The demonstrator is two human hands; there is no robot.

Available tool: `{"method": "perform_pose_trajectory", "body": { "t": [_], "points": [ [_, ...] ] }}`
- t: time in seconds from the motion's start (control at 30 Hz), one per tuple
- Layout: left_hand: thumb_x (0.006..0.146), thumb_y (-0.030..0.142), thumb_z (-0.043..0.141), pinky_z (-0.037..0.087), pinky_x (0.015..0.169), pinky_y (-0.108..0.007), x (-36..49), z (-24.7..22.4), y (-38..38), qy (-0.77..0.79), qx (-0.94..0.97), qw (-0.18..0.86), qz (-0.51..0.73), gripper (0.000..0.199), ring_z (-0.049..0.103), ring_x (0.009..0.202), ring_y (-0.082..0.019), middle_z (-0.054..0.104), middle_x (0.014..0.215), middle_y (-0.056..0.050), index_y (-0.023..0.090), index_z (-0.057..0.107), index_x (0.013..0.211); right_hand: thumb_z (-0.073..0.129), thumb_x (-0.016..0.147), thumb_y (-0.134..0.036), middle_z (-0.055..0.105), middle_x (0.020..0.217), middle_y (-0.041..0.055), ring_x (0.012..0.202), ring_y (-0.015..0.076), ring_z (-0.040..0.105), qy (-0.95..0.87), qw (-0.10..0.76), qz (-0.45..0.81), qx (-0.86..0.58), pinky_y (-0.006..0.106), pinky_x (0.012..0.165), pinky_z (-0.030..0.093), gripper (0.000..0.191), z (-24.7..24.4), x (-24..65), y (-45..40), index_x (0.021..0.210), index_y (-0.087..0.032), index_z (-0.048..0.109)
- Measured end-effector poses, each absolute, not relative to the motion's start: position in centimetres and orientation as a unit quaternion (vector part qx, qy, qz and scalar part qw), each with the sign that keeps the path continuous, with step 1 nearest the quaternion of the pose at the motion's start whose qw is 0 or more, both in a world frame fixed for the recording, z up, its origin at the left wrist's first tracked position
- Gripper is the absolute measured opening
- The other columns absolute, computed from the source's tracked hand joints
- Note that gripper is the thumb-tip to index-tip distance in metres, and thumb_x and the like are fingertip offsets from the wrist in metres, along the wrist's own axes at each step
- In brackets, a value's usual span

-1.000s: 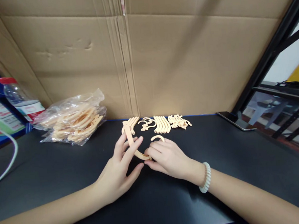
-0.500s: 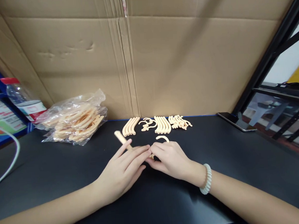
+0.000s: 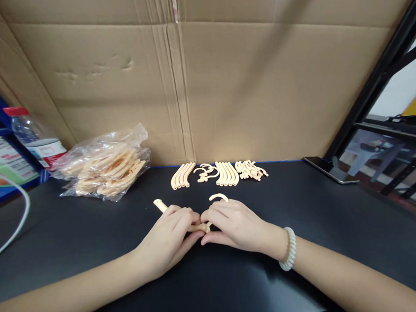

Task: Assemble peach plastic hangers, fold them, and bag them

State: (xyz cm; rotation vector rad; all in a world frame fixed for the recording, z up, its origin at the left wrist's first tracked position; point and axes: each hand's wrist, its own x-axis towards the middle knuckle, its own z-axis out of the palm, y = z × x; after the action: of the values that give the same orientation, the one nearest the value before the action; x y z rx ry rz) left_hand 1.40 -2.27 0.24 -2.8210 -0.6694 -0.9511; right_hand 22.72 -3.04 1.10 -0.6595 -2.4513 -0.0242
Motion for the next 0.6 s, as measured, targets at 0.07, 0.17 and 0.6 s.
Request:
{"method": "perform_pose_trajectory", "body": {
  "t": [0.07, 0.17, 0.6],
  "points": [
    [0.098, 0.023, 0.044, 0.042, 0.066, -0.031, 1.46, 0.26, -2.30, -0.224, -0.924, 0.050, -0.307, 0.013, 0.054, 0.066, -0.017, 0.060, 0.078, -0.002, 0.018, 0.047, 0.088, 0.052, 0.095, -0.039, 0.061, 0.080, 0.0047, 0.069, 0.0154, 0.050, -0.928, 0.285, -0.022, -0.238, 0.028, 0.062, 0.042, 0.025, 1.29, 22.73, -3.04, 0.094, -0.015, 0.058],
    [0.098, 0.022, 0.041, 0.040, 0.066, -0.032, 1.53, 0.31, -2.32, -0.230, -0.932, 0.050, -0.275, 0.015, 0.053, 0.065, -0.017, 0.059, 0.077, -0.002, 0.018, 0.046, 0.084, 0.050, 0.096, -0.037, 0.060, 0.079, 0.0048, 0.069, 0.0157, 0.048, -0.936, 0.269, -0.037, -0.223, 0.029, 0.063, 0.041, 0.024, 1.55, 22.70, -3.00, 0.091, -0.015, 0.058],
    [0.093, 0.011, 0.041, 0.033, 0.069, -0.031, 1.23, -0.06, -1.93, -0.226, -0.944, -0.026, -0.240, 0.016, 0.053, 0.062, -0.014, 0.061, 0.074, 0.002, 0.020, 0.045, 0.081, 0.054, 0.093, -0.042, 0.052, 0.066, -0.0003, 0.063, 0.0139, 0.044, -0.932, 0.285, -0.043, -0.220, 0.033, 0.084, 0.047, 0.030, 1.10, 22.64, -2.79, 0.081, -0.016, 0.064]
  ]
}}
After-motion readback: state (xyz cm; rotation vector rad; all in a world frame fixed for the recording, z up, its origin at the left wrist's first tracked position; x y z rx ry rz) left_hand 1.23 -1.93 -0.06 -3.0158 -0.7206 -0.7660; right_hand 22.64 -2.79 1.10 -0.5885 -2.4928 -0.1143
